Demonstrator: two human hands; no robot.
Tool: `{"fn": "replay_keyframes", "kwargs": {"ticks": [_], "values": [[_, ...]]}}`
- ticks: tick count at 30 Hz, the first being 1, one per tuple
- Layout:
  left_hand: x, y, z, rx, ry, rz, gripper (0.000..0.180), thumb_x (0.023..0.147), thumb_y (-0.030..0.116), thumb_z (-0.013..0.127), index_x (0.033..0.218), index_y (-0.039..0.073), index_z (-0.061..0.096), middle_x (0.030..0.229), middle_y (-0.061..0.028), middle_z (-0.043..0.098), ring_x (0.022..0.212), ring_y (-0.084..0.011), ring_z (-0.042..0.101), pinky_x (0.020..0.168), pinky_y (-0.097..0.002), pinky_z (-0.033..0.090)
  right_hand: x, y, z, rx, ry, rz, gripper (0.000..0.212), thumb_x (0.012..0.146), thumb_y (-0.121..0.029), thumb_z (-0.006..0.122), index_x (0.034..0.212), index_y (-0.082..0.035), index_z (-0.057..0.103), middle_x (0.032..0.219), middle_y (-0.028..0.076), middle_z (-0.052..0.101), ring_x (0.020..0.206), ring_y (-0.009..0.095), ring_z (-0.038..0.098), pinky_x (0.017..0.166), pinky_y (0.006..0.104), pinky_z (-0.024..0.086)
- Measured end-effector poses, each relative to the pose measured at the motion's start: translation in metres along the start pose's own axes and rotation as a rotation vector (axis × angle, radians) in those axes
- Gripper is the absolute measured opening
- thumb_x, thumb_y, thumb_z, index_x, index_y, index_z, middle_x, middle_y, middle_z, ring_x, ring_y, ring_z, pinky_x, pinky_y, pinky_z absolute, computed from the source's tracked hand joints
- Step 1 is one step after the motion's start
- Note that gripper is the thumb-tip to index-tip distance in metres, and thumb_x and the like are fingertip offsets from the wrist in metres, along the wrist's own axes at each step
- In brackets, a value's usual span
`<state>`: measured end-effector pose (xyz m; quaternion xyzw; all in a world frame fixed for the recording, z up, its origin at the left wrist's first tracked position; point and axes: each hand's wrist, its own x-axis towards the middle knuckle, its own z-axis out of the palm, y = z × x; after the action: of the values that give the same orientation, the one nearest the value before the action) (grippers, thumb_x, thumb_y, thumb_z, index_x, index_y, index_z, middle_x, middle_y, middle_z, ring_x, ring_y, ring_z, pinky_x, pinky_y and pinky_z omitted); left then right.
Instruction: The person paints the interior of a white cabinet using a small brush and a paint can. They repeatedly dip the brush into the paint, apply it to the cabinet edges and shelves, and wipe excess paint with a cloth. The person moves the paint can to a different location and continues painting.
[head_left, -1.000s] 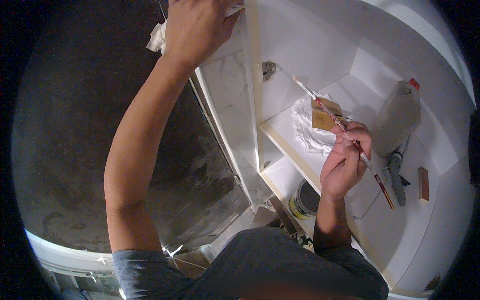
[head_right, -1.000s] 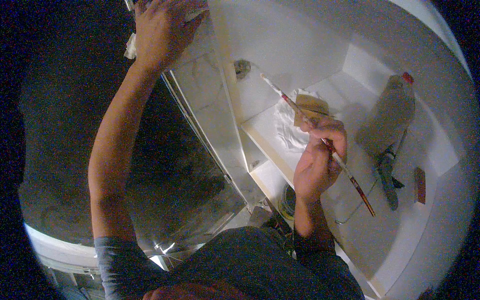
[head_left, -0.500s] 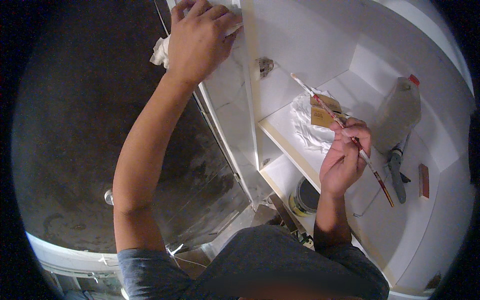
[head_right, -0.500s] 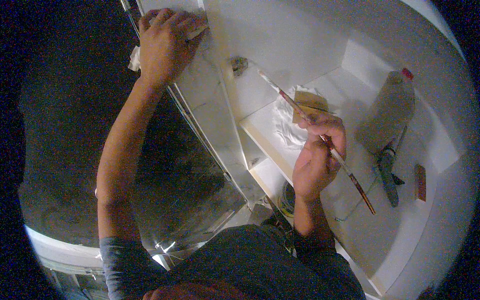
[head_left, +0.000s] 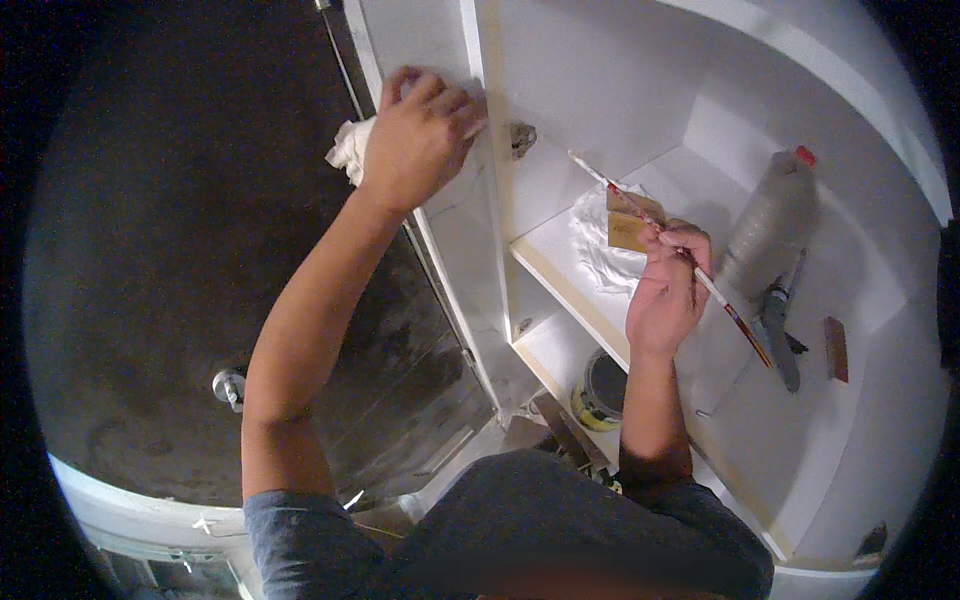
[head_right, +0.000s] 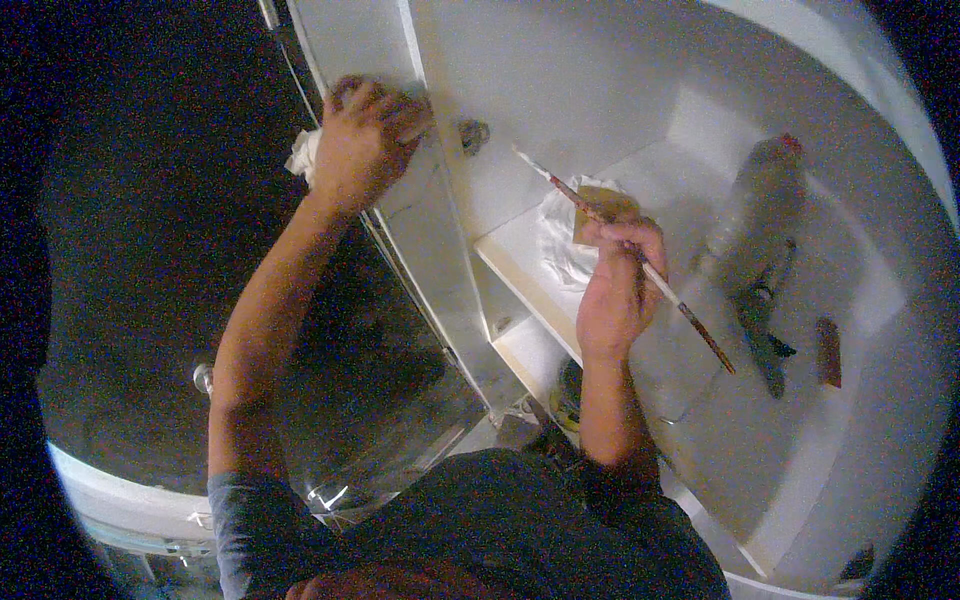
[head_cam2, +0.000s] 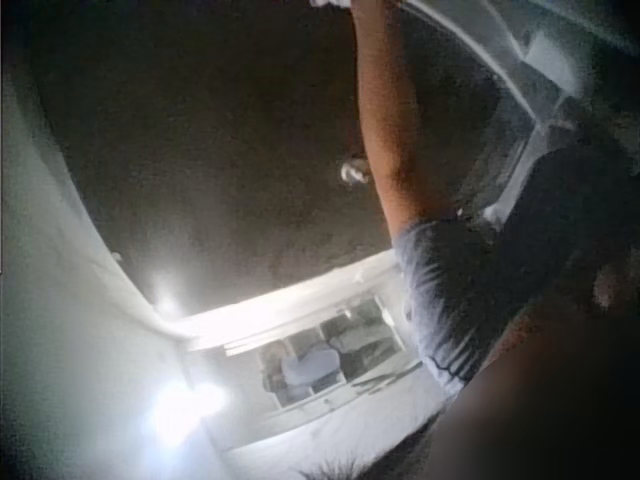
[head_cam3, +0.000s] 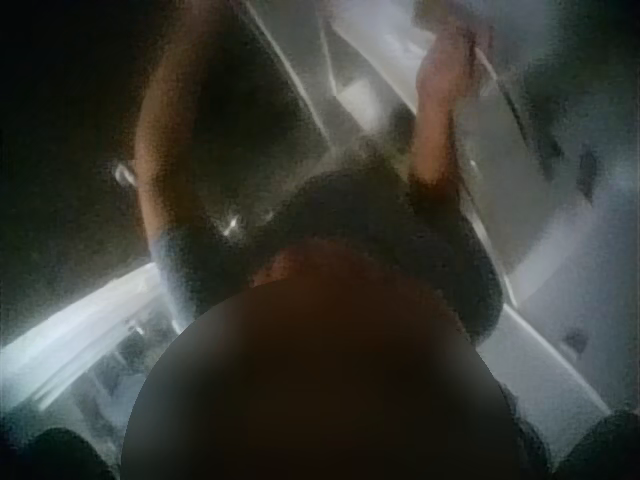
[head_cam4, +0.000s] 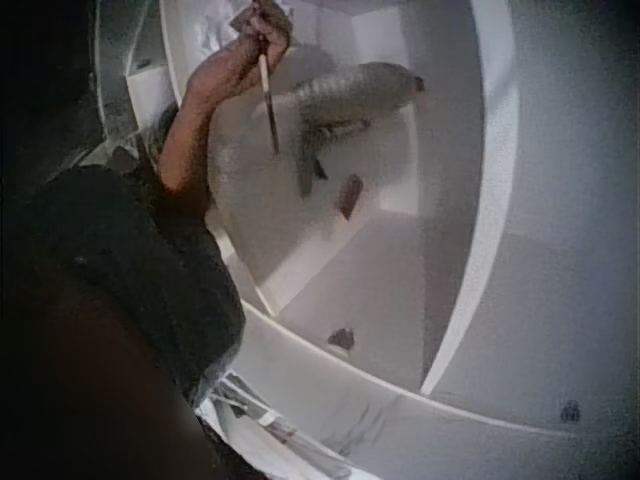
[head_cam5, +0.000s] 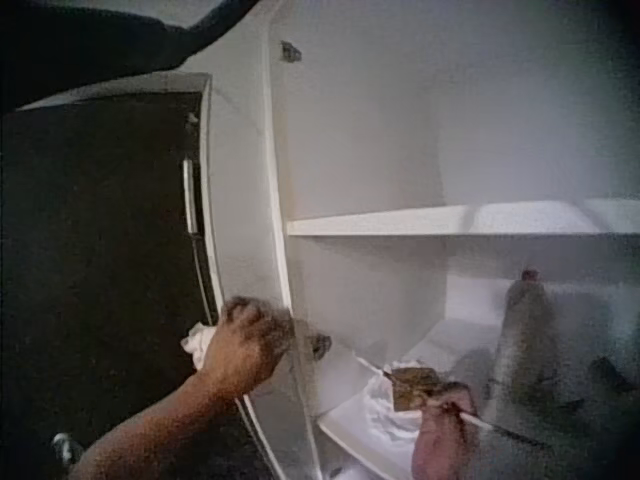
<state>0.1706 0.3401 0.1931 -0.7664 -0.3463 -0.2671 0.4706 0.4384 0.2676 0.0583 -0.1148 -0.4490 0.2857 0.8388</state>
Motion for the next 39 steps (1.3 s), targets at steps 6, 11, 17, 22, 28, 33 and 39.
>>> {"fn": "replay_keyframes", "kwargs": {"ticks": [6,11,17,22,28,33,39], "values": [[-0.076,0.038,-0.027,-0.410,0.104,-0.427,0.021,0.080,0.017,0.078,0.099,0.009,0.072,0.097,-0.0053,0.068,0.098,-0.0297,0.058,0.097,-0.0459,0.042,0.001,0.003,-0.007,0.046,0.076,0.096,0.010,0.095,0.000,0.053,0.103,-0.003,0.059,0.104,0.009,0.059,0.099,0.020,0.060,0.093,0.0354,0.051],[-0.197,0.104,-0.051,-1.001,0.152,-1.347,0.020,0.088,0.011,0.072,0.102,-0.003,0.073,0.093,-0.0073,0.073,0.087,-0.0132,0.063,0.083,-0.0292,0.050,0.003,-0.003,-0.002,-0.098,0.055,0.136,0.013,0.096,-0.003,0.063,0.108,-0.001,0.059,0.101,0.007,0.060,0.088,0.018,0.060,0.083,0.0320,0.051],[-0.353,0.165,-0.067,-1.144,-0.276,-1.639,0.029,0.089,0.021,0.075,0.101,-0.005,0.072,0.086,-0.0067,0.070,0.080,-0.0128,0.059,0.074,-0.0305,0.049,-0.017,-0.037,-0.006,-0.448,0.008,0.086,0.011,0.099,-0.007,0.060,0.107,-0.001,0.061,0.085,0.006,0.065,0.075,0.014,0.062,0.074,0.0301,0.052],[-0.444,0.196,-0.070,-1.527,-0.529,-2.183,0.032,0.094,0.030,0.067,0.101,-0.001,0.070,0.091,-0.0098,0.070,0.080,-0.0229,0.064,0.072,-0.0370,0.051,-0.037,-0.079,-0.010,-0.638,-0.122,0.077,0.011,0.097,-0.006,0.061,0.104,0.001,0.062,0.077,0.006,0.065,0.075,0.015,0.064,0.072,0.0301,0.052],[-0.498,0.249,-0.064,-2.038,-0.155,-2.368,0.038,0.097,0.022,0.040,0.116,-0.003,0.061,0.119,-0.0221,0.062,0.109,-0.0379,0.060,0.103,-0.0564,0.047,-0.095,-0.099,-0.027,-0.791,-0.519,0.137,0.017,0.091,-0.008,0.066,0.107,-0.002,0.069,0.086,0.011,0.072,0.079,0.022,0.068,0.076,0.0345,0.054],[-0.630,0.289,-0.019,-2.454,-0.127,-2.456,0.036,0.096,0.016,0.050,0.125,-0.003,0.058,0.119,-0.0194,0.064,0.110,-0.0348,0.061,0.103,-0.0496,0.049,-0.139,-0.102,-0.041,-0.839,-0.880,0.330,0.028,0.092,-0.008,0.060,0.119,-0.006,0.070,0.105,0.018,0.070,0.092,0.032,0.068,0.082,0.0403,0.055],[-0.442,0.234,-0.037,-2.281,-0.192,-2.261,0.035,0.090,0.014,0.057,0.123,0.002,0.061,0.116,-0.0104,0.067,0.106,-0.0296,0.064,0.101,-0.0441,0.049,-0.168,-0.130,-0.073,-0.913,-0.769,0.436,0.034,0.092,-0.013,0.053,0.118,-0.001,0.069,0.099,0.017,0.070,0.084,0.027,0.069,0.078,0.0371,0.055]]}}
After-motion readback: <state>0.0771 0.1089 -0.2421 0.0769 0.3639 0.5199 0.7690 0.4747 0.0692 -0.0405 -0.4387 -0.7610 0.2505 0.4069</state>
